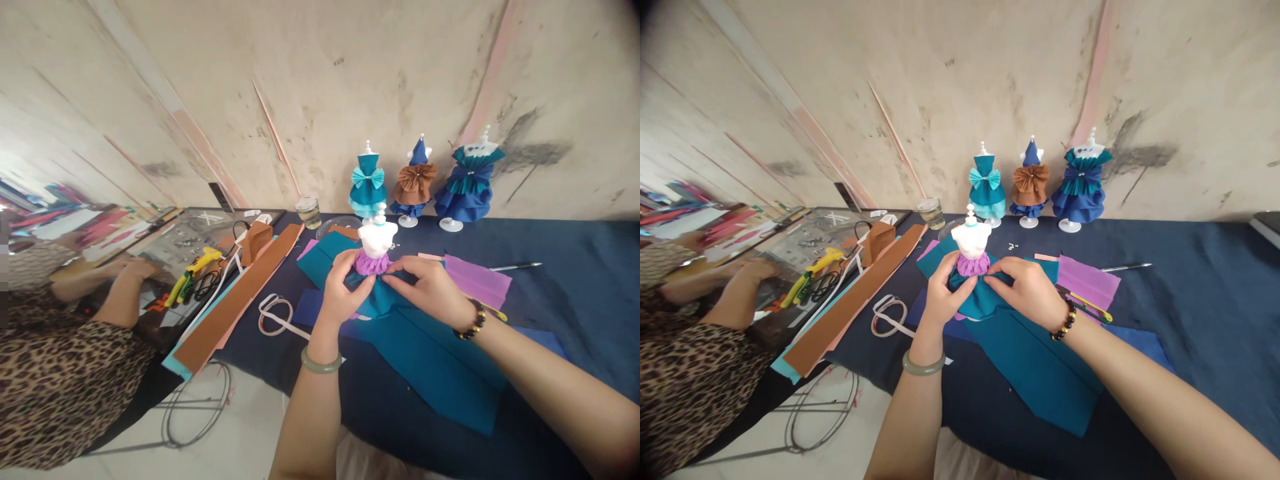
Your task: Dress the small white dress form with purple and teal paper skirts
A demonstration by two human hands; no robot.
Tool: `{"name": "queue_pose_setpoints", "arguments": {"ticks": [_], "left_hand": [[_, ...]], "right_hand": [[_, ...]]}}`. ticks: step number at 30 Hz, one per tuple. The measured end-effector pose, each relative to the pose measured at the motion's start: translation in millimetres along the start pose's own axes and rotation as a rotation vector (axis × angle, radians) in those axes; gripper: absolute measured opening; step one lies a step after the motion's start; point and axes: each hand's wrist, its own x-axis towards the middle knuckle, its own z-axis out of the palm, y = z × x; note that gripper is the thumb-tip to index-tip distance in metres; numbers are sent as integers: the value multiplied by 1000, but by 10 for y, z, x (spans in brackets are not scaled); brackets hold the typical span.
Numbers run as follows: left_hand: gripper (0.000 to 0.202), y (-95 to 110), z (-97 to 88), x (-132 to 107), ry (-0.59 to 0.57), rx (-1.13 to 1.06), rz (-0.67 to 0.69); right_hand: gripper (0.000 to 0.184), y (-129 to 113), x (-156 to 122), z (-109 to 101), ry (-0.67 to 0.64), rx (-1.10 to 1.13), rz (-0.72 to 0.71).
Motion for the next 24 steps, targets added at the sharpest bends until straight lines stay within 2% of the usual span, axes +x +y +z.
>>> {"name": "queue_pose_setpoints", "arguments": {"ticks": [9,15,18,24], "left_hand": [[32,36,-4,-2,-11,8,12],[40,21,4,-8,-4,44,-19],[32,6,4,-8,13,47,-5],[34,-28,-10,-19,29,93,-9]], "right_hand": [[10,-7,-21,94,65,-7,47],[10,-19,-23,110,61,-15,79],[10,-4,-2,65,28,2,23],[10,8,29,-68,-56,36,-113]]}}
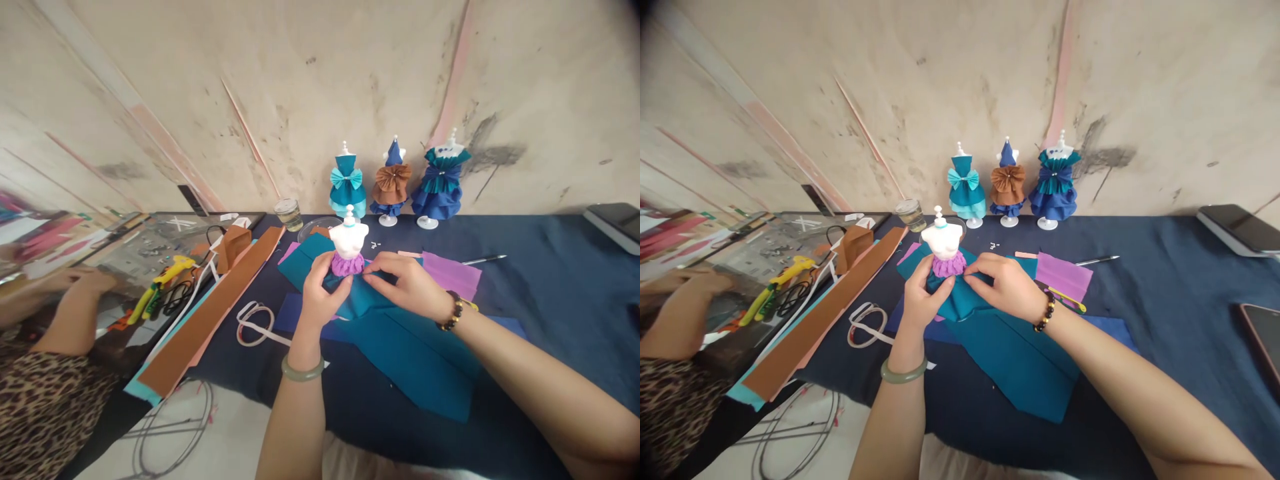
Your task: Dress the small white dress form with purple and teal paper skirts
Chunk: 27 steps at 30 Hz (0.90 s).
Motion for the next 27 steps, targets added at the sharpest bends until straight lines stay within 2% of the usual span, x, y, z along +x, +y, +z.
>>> {"name": "queue_pose_setpoints", "arguments": {"ticks": [4,7,12,21,27], "left_hand": [[34,-2,4,-3,7,21,-7],[33,9,7,-2,5,30,3],[33,16,4,0,-1,28,32],[34,40,-2,-11,-18,16,3],[43,75,9,-2,-31,-16,-83]], "right_hand": [[13,2,1,-5,-14,13,-85],[12,11,-7,40,11,18,-94],[9,15,-28,123,86,20,-14],[6,19,-51,215,176,83,137],[10,20,-47,204,162,84,221]]}}
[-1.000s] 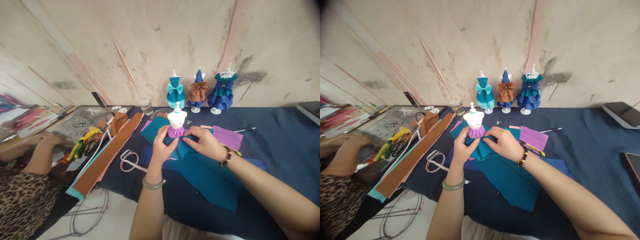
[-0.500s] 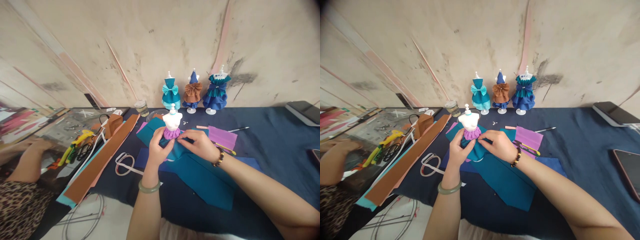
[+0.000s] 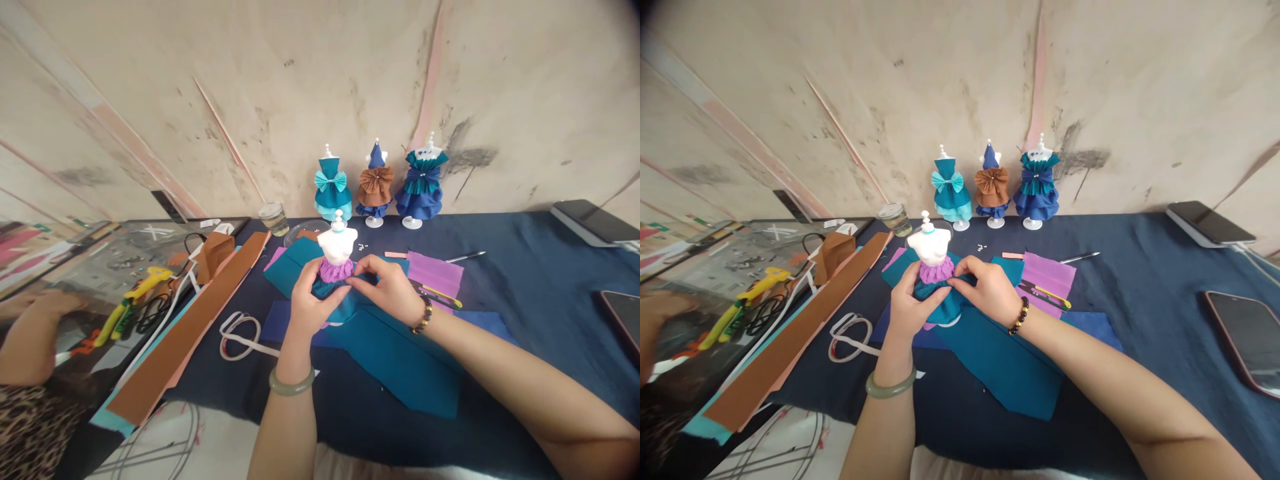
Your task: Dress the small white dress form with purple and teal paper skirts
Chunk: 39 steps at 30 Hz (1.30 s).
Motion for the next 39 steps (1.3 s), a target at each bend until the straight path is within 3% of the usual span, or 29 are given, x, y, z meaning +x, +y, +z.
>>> {"name": "queue_pose_setpoints", "arguments": {"ticks": [7,11,19,23,29,39], "left_hand": [[35,-41,9,-6,6,-38,-41],[35,-67,-3,-15,4,-38,-37],[34,-61,-15,-4,10,-18,-25],[35,-74,-14,-13,13,-23,-26],[34,-97,-6,-19,6,-25,-34],[36,-75,-16,-23,-10,-19,-39]], "right_hand": [[6,-6,87,-143,-112,-15,-96],[8,-38,114,-217,-160,-35,-82],[14,-57,77,-202,-278,-34,-188],[13,-45,64,-154,-227,-16,-191],[7,-43,44,-77,-116,23,-74],[5,-28,31,-17,-68,6,-24]]}}
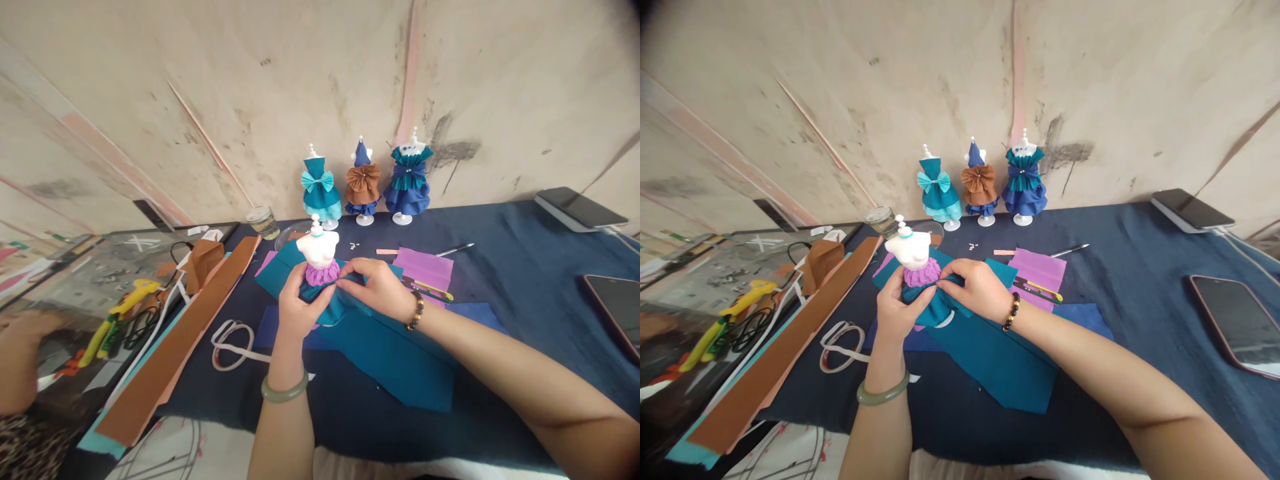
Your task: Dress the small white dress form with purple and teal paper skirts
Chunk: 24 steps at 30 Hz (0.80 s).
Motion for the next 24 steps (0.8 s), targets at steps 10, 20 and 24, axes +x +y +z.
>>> {"name": "queue_pose_setpoints", "arguments": {"ticks": [10,20,24], "left_hand": [[36,-96,-8,-23,28,19,-33],[53,-145,-15,-38,25,-25,-61],[52,-155,-15,-42,17,-35,-56]], "right_hand": [[8,-16,59,-188,-107,-21,-61],[5,-33,51,-195,-121,-59,-207],[10,-24,51,-184,-156,-24,-247]]}}
